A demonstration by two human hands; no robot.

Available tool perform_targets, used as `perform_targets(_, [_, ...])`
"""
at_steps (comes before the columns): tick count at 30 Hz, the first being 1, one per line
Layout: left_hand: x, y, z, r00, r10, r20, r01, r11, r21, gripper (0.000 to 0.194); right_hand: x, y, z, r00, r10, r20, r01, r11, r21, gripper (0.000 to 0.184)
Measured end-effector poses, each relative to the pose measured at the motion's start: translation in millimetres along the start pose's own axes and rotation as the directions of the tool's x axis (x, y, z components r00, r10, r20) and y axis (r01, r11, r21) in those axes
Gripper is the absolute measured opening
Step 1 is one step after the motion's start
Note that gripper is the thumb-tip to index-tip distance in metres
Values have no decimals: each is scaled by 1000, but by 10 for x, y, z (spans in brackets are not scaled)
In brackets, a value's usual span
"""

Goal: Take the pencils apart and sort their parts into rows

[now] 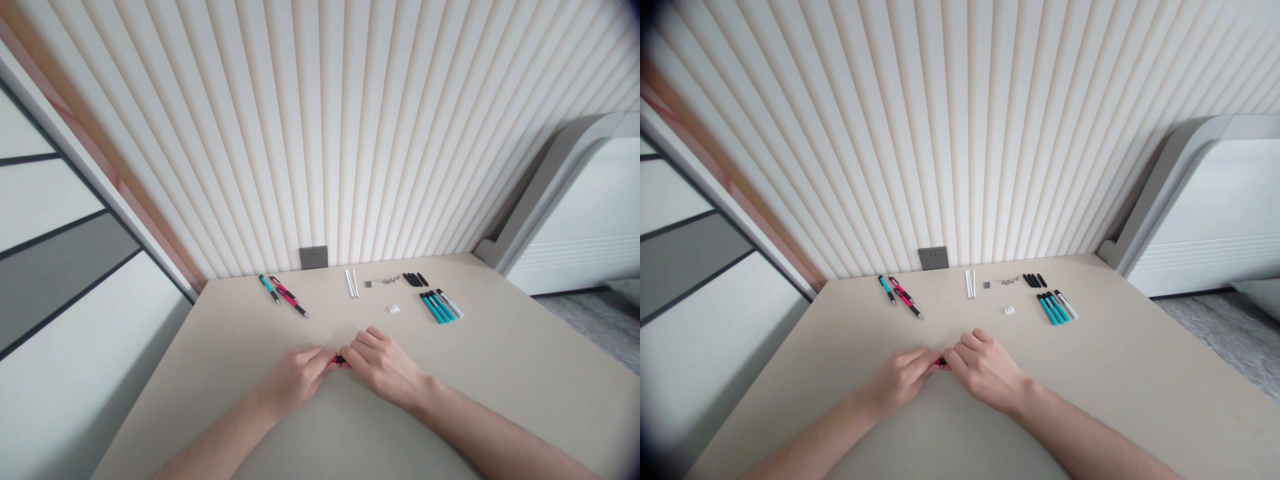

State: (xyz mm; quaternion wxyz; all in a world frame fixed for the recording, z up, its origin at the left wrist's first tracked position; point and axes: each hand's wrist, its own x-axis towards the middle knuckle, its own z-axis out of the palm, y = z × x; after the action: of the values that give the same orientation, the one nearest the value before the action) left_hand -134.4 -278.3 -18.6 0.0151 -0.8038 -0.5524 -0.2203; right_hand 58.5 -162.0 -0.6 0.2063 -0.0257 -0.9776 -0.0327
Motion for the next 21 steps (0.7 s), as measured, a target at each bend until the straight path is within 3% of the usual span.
perform_targets(6, [5,12,22,995,-74,-61,83,983,166,32,-29,76,85,986,146,-77,-135,982,133,23])
perform_targets(10, [26,25,29,994,-101,-36,107,969,222,26,-53,117,164,976,217,-7,-212,960,185,20])
perform_targets(16, [36,39,22,990,-139,29,127,959,254,20,-37,107,113,967,246,66,-255,924,286,21])
perform_targets(21, [39,59,22,987,-152,56,132,956,264,15,-44,74,99,950,304,71,-309,888,342,13])
